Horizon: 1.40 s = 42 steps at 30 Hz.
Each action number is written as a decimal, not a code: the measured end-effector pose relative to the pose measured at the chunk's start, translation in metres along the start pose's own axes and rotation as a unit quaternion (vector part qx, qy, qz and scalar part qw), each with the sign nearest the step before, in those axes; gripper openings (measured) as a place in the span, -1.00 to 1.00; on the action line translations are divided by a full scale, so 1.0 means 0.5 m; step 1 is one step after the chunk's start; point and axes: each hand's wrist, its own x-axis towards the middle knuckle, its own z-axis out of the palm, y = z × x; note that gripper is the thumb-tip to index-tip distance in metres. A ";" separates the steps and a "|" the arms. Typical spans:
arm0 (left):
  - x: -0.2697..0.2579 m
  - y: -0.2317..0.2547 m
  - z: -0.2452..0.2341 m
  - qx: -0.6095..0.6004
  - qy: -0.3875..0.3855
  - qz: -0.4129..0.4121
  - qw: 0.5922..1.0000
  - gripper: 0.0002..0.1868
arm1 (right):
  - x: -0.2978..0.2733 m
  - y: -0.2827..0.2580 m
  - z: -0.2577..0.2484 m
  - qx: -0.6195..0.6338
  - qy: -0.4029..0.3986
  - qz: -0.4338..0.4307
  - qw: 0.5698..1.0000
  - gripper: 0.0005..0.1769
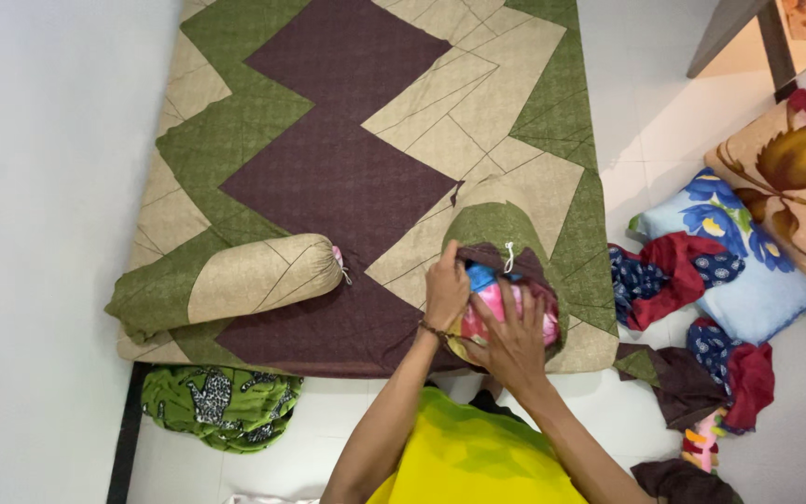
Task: The person pulls a fabric cover over a bolster and ties a string around the end of the cover to secure it.
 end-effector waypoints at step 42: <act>-0.072 0.127 -0.113 -0.120 -0.046 0.127 0.984 -0.76 | 0.045 0.051 0.203 -0.002 0.037 -0.016 0.999 -0.26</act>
